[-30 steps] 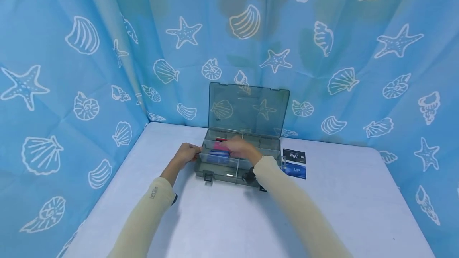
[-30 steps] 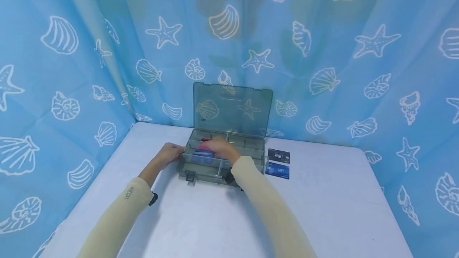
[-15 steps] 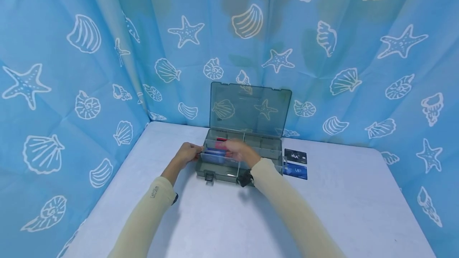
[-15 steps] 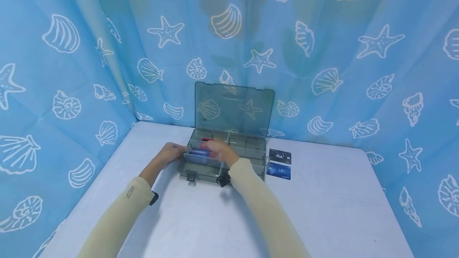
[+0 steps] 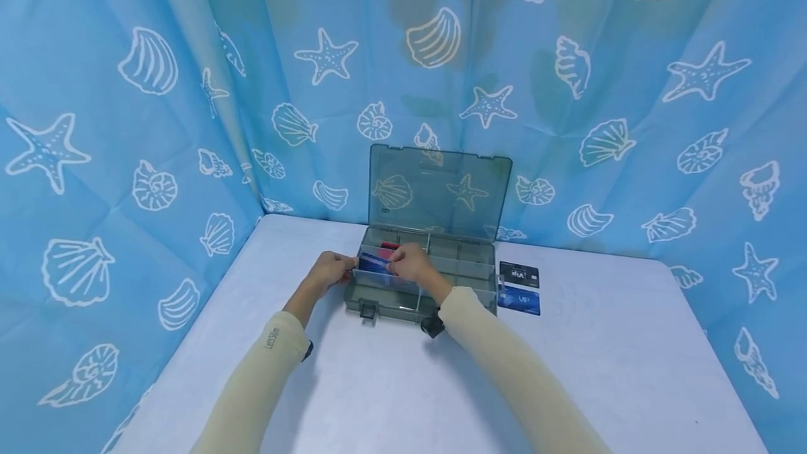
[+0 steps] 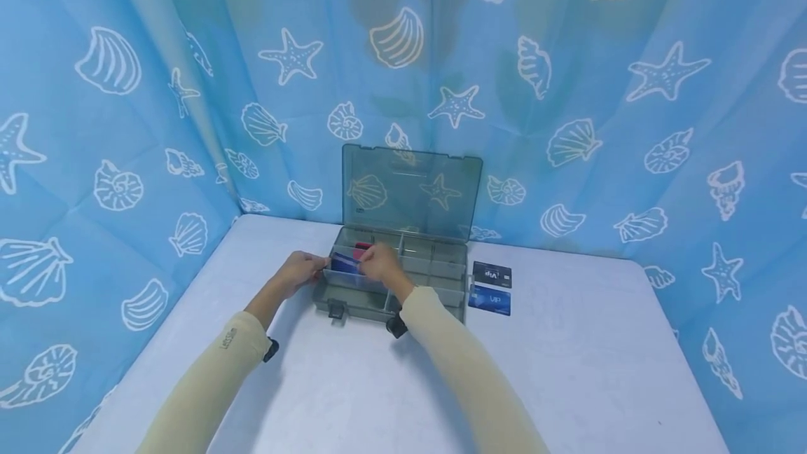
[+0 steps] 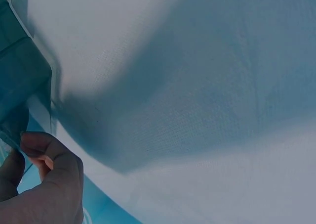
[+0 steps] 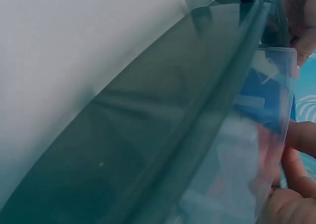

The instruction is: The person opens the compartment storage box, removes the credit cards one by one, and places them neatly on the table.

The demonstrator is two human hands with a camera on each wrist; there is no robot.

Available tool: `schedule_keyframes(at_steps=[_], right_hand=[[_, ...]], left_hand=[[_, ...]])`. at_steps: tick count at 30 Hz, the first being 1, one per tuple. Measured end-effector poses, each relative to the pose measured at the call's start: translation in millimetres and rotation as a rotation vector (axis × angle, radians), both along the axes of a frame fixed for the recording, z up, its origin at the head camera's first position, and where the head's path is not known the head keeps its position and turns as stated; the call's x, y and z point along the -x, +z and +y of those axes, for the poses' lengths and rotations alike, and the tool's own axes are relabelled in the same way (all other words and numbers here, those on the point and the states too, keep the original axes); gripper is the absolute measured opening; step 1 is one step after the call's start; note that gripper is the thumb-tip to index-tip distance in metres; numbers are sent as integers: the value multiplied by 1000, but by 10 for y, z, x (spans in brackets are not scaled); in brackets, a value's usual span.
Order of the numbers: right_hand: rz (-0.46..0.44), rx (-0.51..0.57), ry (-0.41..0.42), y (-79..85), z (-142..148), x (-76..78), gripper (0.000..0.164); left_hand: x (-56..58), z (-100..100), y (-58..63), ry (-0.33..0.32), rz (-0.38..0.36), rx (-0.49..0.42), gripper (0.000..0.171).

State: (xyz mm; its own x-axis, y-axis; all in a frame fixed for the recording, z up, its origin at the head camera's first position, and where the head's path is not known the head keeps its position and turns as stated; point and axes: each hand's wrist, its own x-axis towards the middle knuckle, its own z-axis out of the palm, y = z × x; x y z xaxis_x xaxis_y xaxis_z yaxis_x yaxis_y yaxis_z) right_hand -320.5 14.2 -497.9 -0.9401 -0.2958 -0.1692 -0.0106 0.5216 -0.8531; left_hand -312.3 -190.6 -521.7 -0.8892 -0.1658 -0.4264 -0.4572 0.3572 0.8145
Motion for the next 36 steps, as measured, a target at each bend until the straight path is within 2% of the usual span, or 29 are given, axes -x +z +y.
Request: schedule_keyframes(at_steps=[5, 12, 16, 21, 28, 31, 36], right_hand=[[-22, 233, -67, 61, 183, 60, 13], [-38, 386, -148, 313, 799, 155, 21], [-64, 397, -193, 391, 1273, 157, 32], [-71, 362, -268, 352, 1905, 121, 45], [-76, 323, -438, 212, 2651, -24, 53], [-101, 283, -498, 113, 2867, -121, 60], [-149, 282, -539, -77, 3117, -261, 65]], left_hand=[[1, 20, -1, -6, -1, 6, 40], [-21, 38, 20, -18, 12, 1, 39], [-36, 33, 19, -21, 10, 6, 39], [-39, 19, 12, -32, 12, -3, 41], [-15, 8, -17, -42, 16, 1, 42], [-8, 4, -23, -52, 16, -5, 43], [-18, 7, 2, -45, 10, 1, 44]])
